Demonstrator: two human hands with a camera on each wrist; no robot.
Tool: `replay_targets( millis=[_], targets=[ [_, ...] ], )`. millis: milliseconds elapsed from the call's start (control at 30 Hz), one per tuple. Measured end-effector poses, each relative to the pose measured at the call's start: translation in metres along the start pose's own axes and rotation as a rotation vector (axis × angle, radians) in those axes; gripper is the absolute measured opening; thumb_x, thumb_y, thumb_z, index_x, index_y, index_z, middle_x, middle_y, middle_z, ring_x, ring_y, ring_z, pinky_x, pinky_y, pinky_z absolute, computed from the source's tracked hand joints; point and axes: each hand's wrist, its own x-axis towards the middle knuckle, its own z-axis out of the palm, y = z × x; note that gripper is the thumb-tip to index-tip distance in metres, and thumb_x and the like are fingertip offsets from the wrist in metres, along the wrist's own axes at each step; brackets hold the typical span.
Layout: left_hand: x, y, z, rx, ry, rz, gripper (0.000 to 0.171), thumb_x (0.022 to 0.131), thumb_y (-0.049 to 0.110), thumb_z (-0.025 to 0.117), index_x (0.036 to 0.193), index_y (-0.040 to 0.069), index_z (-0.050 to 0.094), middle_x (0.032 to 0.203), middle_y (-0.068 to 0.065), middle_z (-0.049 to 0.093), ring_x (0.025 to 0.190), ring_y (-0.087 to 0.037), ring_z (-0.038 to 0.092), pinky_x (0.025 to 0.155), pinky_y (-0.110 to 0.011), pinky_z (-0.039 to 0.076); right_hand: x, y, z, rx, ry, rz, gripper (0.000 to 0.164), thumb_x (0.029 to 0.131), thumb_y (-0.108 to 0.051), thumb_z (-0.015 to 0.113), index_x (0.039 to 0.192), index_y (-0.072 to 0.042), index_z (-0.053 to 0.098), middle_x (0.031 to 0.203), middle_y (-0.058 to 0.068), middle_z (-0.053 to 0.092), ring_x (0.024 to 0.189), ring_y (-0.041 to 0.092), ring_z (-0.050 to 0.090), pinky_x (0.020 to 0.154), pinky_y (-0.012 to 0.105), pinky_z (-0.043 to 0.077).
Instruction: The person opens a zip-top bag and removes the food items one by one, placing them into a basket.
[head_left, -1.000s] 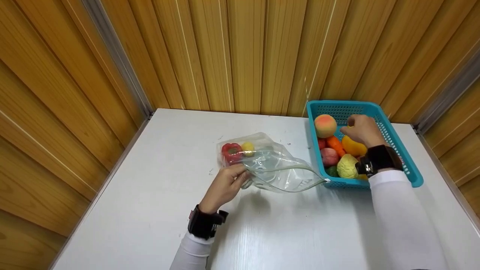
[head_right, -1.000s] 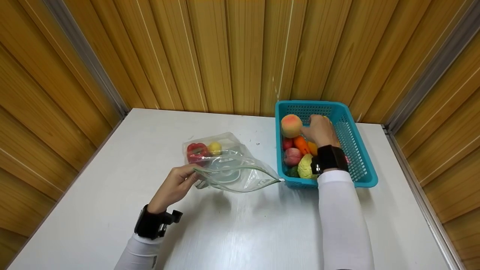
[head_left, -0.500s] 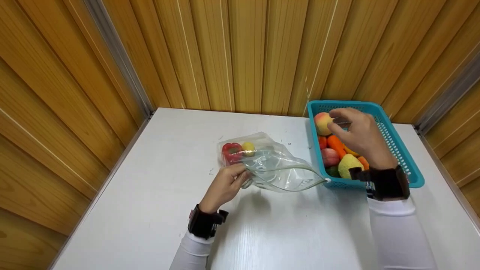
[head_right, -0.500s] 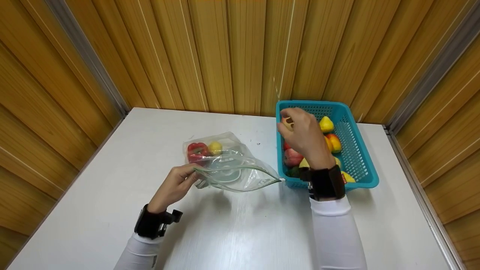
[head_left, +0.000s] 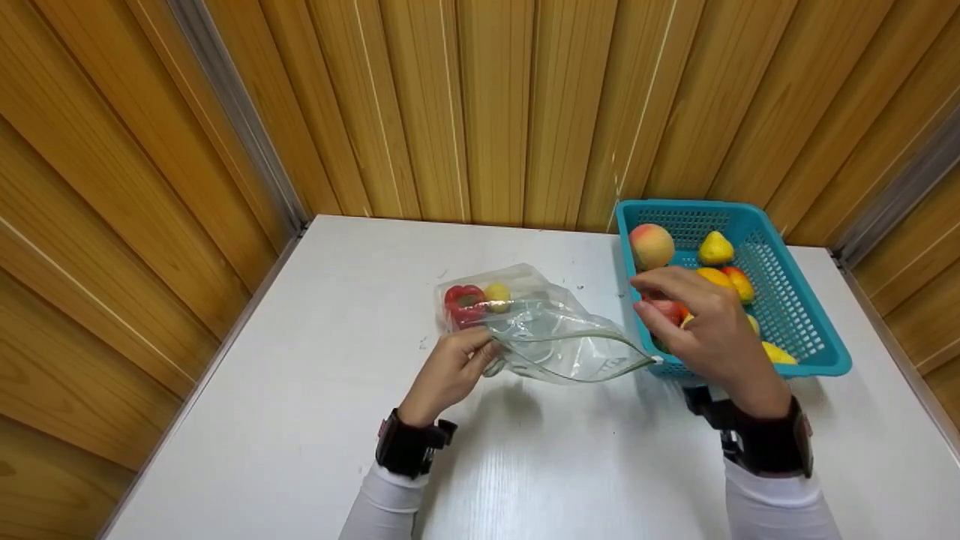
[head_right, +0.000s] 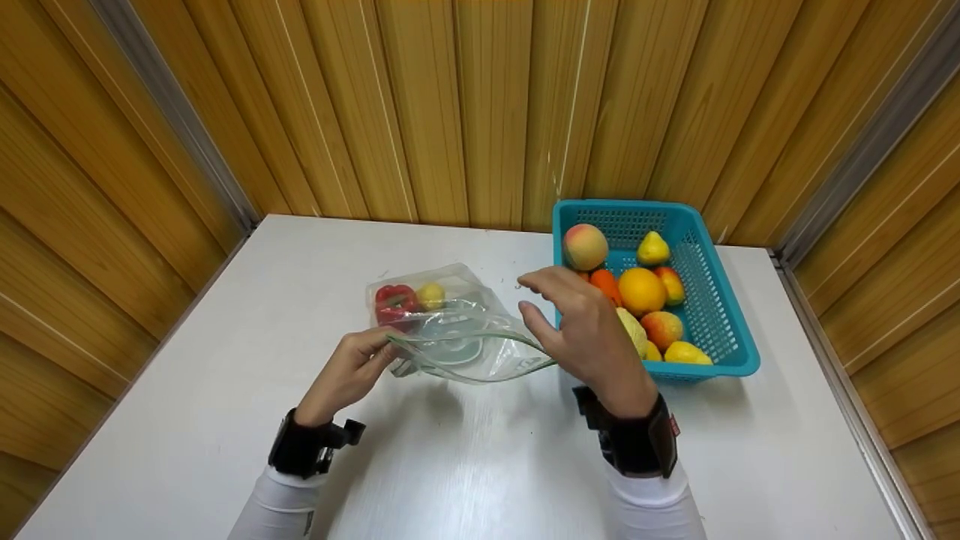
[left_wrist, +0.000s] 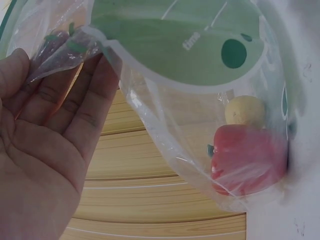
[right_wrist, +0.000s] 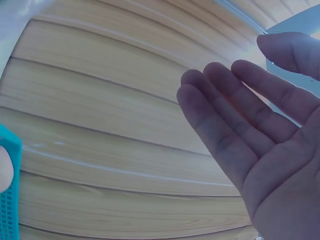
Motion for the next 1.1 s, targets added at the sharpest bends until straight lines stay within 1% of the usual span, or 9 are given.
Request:
replay_targets(
  millis=[100, 300, 400, 500, 667, 767, 867, 1000, 1100],
  targets=[
    [0.001, -0.001, 0.000, 0.003, 0.001, 0.007, 0.021, 0.103, 0.014, 0.063, 0.115, 0.004, 0.076, 0.113, -0.006, 0.075, 0.106, -0.013, 0.068, 0.094, -0.034, 0.055, -0.011, -0.004, 0.007, 0.033, -0.012, -0.035, 0.031, 0.086, 0.006, 0.079, 0.116, -0.003, 0.075, 0.113, 0.004, 0.075, 0.097, 0.020, 0.067, 0.089, 0.007, 0.047],
    [0.000, -0.001, 0.001, 0.019, 0.008, 0.027, 0.019, 0.103, 0.014, 0.062, 0.111, 0.003, 0.076, 0.109, -0.006, 0.076, 0.102, -0.012, 0.067, 0.092, -0.033, 0.055, -0.026, -0.008, 0.023, 0.108, -0.025, -0.148, 0.033, 0.082, 0.011, 0.079, 0.111, -0.004, 0.076, 0.102, 0.003, 0.075, 0.093, 0.017, 0.068, 0.092, 0.009, 0.048],
    [0.000, -0.001, 0.001, 0.019, 0.008, 0.028, 0.019, 0.103, 0.014, 0.062, 0.110, 0.002, 0.076, 0.108, -0.006, 0.075, 0.100, -0.011, 0.067, 0.090, -0.033, 0.056, -0.032, -0.008, 0.030, 0.143, -0.041, -0.159, 0.034, 0.080, 0.013, 0.079, 0.109, -0.006, 0.077, 0.100, 0.002, 0.075, 0.089, 0.015, 0.069, 0.088, 0.009, 0.050],
    [0.000, -0.001, 0.001, 0.019, 0.006, 0.020, 0.019, 0.103, 0.014, 0.062, 0.109, 0.001, 0.076, 0.105, -0.006, 0.075, 0.097, -0.011, 0.066, 0.088, -0.032, 0.056, -0.037, -0.008, 0.036, 0.160, -0.076, -0.144, 0.032, 0.082, 0.011, 0.078, 0.108, -0.007, 0.077, 0.099, 0.000, 0.075, 0.086, 0.013, 0.069, 0.085, 0.010, 0.051],
    [0.000, -0.001, 0.001, 0.020, -0.002, 0.006, 0.020, 0.103, 0.013, 0.063, 0.109, 0.000, 0.076, 0.105, -0.006, 0.075, 0.097, -0.012, 0.065, 0.088, -0.033, 0.055, -0.040, -0.005, 0.046, 0.144, -0.143, -0.133, 0.027, 0.086, 0.008, 0.076, 0.107, -0.009, 0.077, 0.101, -0.001, 0.075, 0.085, 0.013, 0.068, 0.085, 0.008, 0.049],
    [0.000, 0.000, 0.001, 0.019, -0.004, 0.003, 0.019, 0.103, 0.012, 0.062, 0.110, 0.000, 0.076, 0.107, -0.006, 0.075, 0.099, -0.012, 0.066, 0.089, -0.033, 0.055, -0.040, -0.001, 0.053, 0.125, -0.184, -0.156, 0.026, 0.088, 0.008, 0.074, 0.107, -0.008, 0.076, 0.101, 0.000, 0.075, 0.087, 0.015, 0.067, 0.085, 0.012, 0.051],
    [0.000, 0.001, 0.000, 0.027, 0.002, 0.012, 0.018, 0.103, 0.012, 0.062, 0.108, 0.002, 0.076, 0.105, -0.006, 0.075, 0.097, -0.011, 0.066, 0.088, -0.033, 0.055, -0.039, 0.003, 0.059, 0.098, -0.232, -0.170, 0.025, 0.091, 0.008, 0.071, 0.108, -0.008, 0.076, 0.102, 0.001, 0.075, 0.088, 0.016, 0.065, 0.082, 0.023, 0.056],
    [-0.001, 0.001, 0.000, 0.040, 0.005, 0.018, 0.016, 0.103, 0.012, 0.062, 0.104, 0.003, 0.076, 0.097, -0.004, 0.072, 0.090, -0.009, 0.061, 0.082, -0.030, 0.053, -0.038, 0.007, 0.068, 0.066, -0.295, -0.148, 0.022, 0.094, 0.006, 0.067, 0.109, -0.007, 0.076, 0.101, 0.002, 0.075, 0.085, 0.016, 0.063, 0.077, 0.035, 0.059],
    [-0.001, 0.001, 0.000, 0.036, 0.007, 0.016, 0.016, 0.103, 0.012, 0.062, 0.103, 0.004, 0.076, 0.095, -0.004, 0.071, 0.088, -0.008, 0.058, 0.080, -0.028, 0.052, -0.037, 0.012, 0.075, 0.069, -0.323, -0.127, 0.019, 0.095, 0.006, 0.065, 0.107, -0.005, 0.076, 0.099, 0.004, 0.075, 0.082, 0.016, 0.062, 0.075, 0.036, 0.058]
  ],
)
